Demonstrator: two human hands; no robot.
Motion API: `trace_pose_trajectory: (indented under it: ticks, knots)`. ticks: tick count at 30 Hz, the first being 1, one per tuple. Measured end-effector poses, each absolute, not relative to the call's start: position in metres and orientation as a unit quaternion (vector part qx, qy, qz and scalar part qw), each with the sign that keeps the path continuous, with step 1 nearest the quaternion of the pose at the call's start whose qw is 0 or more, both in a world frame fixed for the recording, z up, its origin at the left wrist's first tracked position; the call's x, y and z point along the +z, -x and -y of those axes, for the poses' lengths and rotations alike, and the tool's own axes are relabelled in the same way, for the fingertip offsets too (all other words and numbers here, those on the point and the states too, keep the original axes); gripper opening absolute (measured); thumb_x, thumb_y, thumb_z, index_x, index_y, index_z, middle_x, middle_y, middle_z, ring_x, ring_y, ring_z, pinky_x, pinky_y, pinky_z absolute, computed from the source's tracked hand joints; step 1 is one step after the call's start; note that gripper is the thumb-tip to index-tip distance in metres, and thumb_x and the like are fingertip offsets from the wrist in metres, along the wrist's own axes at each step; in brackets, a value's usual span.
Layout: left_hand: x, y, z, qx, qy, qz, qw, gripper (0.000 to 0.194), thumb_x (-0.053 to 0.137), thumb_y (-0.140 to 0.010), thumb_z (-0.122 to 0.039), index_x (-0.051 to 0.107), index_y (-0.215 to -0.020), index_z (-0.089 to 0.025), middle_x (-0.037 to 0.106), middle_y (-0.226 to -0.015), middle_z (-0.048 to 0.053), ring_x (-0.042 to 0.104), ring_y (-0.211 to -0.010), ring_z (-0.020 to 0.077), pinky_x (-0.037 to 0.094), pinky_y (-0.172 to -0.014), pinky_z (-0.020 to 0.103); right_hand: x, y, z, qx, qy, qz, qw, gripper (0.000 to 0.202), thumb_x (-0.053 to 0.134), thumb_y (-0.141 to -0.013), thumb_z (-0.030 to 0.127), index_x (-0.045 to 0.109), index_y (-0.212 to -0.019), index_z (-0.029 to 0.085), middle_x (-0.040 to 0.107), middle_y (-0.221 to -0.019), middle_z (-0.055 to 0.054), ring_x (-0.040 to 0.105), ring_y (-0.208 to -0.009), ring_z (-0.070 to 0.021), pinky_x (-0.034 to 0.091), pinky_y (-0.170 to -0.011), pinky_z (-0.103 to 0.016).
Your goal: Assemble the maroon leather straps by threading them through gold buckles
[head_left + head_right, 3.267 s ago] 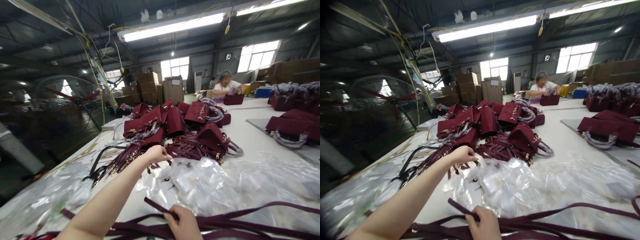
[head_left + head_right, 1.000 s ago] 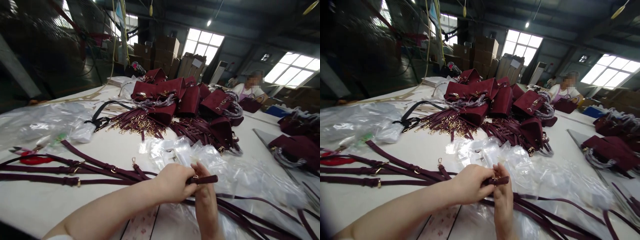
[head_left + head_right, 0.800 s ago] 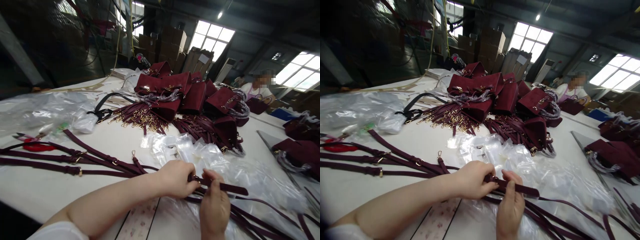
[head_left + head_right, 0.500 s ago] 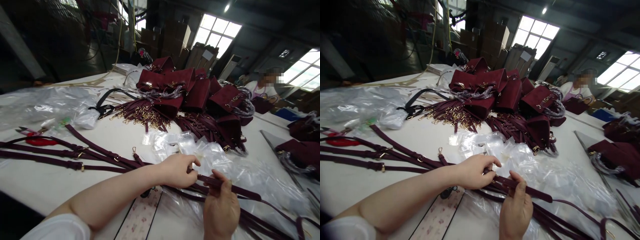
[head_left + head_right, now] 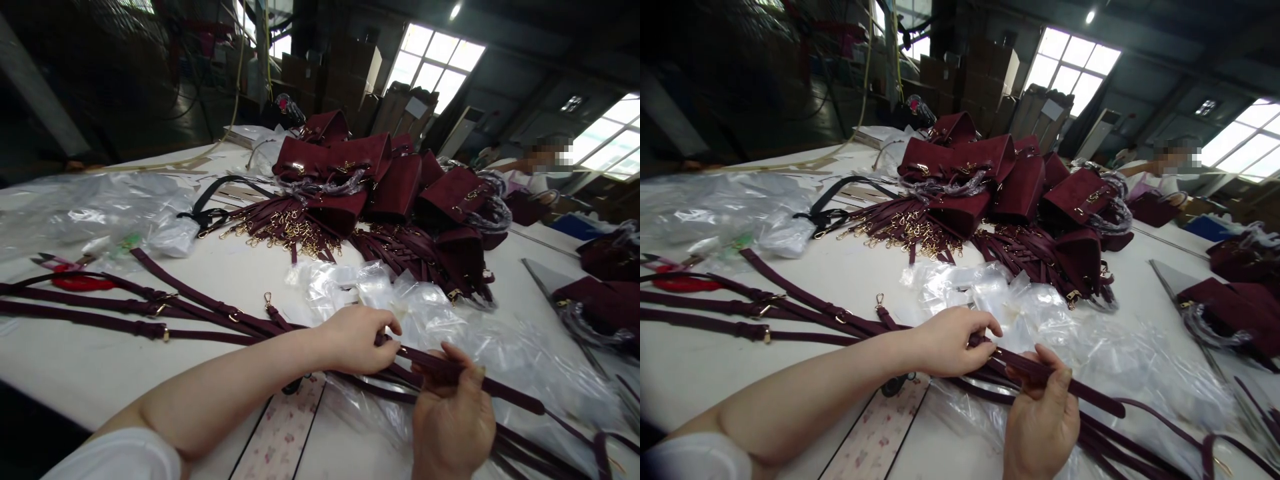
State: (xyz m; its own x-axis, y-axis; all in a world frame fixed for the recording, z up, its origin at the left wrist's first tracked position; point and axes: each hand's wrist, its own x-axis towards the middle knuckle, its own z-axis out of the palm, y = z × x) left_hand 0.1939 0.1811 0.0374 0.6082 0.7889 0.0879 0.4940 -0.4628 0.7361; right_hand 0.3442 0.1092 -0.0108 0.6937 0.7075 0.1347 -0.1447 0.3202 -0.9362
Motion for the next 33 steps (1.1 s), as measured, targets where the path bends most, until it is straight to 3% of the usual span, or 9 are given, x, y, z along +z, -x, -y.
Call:
trace_pose_trajectory:
  ticks: [8, 17, 20, 23, 25, 27, 30, 31, 33]
  knots:
    - [0.038, -0.195, -0.176, 0.221, -0.850, -0.373, 0.298, 0.030, 0.054, -0.083, -0.031, 0.074, -0.105, -0.024, 0.076, -0.089, 0.004, 0.069, -0.085, 0.0242, 0.050, -0.075, 0.032, -0.009, -0.341, -0.108, 0.298, 0.521, 0.276, 0.751, 0.040, 0.059, -0.090, 0.053, 0.067, -0.097, 0.014, 0.072, -0.068, -0.002, 0.067, -0.055, -0.0168, 0.052, -0.059, -0.029]
    - [0.037, -0.206, -0.165, 0.175, -0.847, -0.421, 0.274, 0.024, 0.053, -0.082, -0.029, 0.073, -0.088, -0.019, 0.074, -0.080, 0.007, 0.068, -0.077, 0.0260, 0.050, -0.065, 0.032, -0.019, -0.336, -0.104, 0.312, 0.540, 0.294, 0.724, 0.042, 0.058, -0.091, 0.053, 0.066, -0.102, 0.013, 0.073, -0.071, -0.004, 0.068, -0.060, -0.0193, 0.052, -0.066, -0.033]
    - [0.040, -0.204, -0.165, 0.184, -0.849, -0.404, 0.287, 0.024, 0.052, -0.084, -0.030, 0.072, -0.092, -0.020, 0.073, -0.083, 0.006, 0.068, -0.080, 0.0260, 0.051, -0.070, 0.034, -0.016, -0.340, -0.106, 0.309, 0.518, 0.293, 0.742, 0.034, 0.056, -0.093, 0.047, 0.068, -0.097, 0.015, 0.073, -0.080, -0.003, 0.069, -0.072, -0.0177, 0.050, -0.075, -0.032]
    - [0.041, -0.199, -0.168, 0.200, -0.842, -0.385, 0.321, 0.033, 0.060, -0.081, -0.034, 0.067, -0.111, -0.020, 0.073, -0.087, 0.006, 0.068, -0.083, 0.0259, 0.052, -0.075, 0.036, -0.010, -0.349, -0.110, 0.335, 0.455, 0.308, 0.766, 0.016, 0.059, -0.092, 0.032, 0.068, -0.098, 0.020, 0.071, -0.093, -0.001, 0.066, -0.095, -0.0179, 0.044, -0.094, -0.034]
    - [0.040, -0.196, -0.171, 0.199, -0.826, -0.393, 0.351, 0.042, 0.069, -0.075, -0.035, 0.064, -0.114, -0.019, 0.073, -0.088, 0.005, 0.068, -0.083, 0.0248, 0.051, -0.075, 0.034, -0.004, -0.356, -0.111, 0.374, 0.419, 0.309, 0.768, 0.016, 0.060, -0.090, 0.027, 0.067, -0.103, 0.022, 0.067, -0.088, 0.000, 0.063, -0.101, -0.0196, 0.038, -0.103, -0.039]
    - [0.038, -0.196, -0.174, 0.202, -0.811, -0.400, 0.376, 0.036, 0.073, -0.073, -0.036, 0.066, -0.105, -0.019, 0.073, -0.088, 0.004, 0.067, -0.082, 0.0228, 0.050, -0.072, 0.030, 0.002, -0.362, -0.111, 0.409, 0.393, 0.304, 0.766, 0.030, 0.054, -0.092, 0.043, 0.067, -0.107, 0.021, 0.060, -0.081, 0.000, 0.060, -0.098, -0.0217, 0.035, -0.105, -0.042]
    - [0.034, -0.197, -0.178, 0.215, -0.796, -0.401, 0.399, 0.027, 0.075, -0.075, -0.039, 0.069, -0.092, -0.020, 0.073, -0.085, 0.002, 0.066, -0.078, 0.0197, 0.047, -0.066, 0.026, 0.008, -0.368, -0.108, 0.435, 0.362, 0.296, 0.770, 0.079, 0.026, -0.086, 0.079, 0.067, -0.109, 0.016, 0.054, -0.086, -0.004, 0.057, -0.092, -0.0236, 0.037, -0.100, -0.043]
    - [0.033, -0.197, -0.178, 0.217, -0.794, -0.400, 0.404, 0.026, 0.076, -0.074, -0.039, 0.070, -0.091, -0.020, 0.073, -0.084, 0.002, 0.066, -0.077, 0.0189, 0.046, -0.065, 0.025, 0.008, -0.370, -0.108, 0.436, 0.363, 0.298, 0.768, 0.088, 0.019, -0.082, 0.084, 0.068, -0.107, 0.015, 0.054, -0.087, -0.005, 0.056, -0.090, -0.0240, 0.038, -0.098, -0.043]
    - [0.032, -0.198, -0.179, 0.220, -0.792, -0.398, 0.407, 0.025, 0.078, -0.072, -0.039, 0.072, -0.089, -0.020, 0.073, -0.083, 0.001, 0.065, -0.075, 0.0180, 0.045, -0.064, 0.024, 0.006, -0.373, -0.108, 0.408, 0.393, 0.330, 0.755, 0.086, 0.017, -0.081, 0.086, 0.070, -0.089, 0.019, 0.053, -0.081, -0.004, 0.054, -0.087, -0.0237, 0.038, -0.098, -0.044]
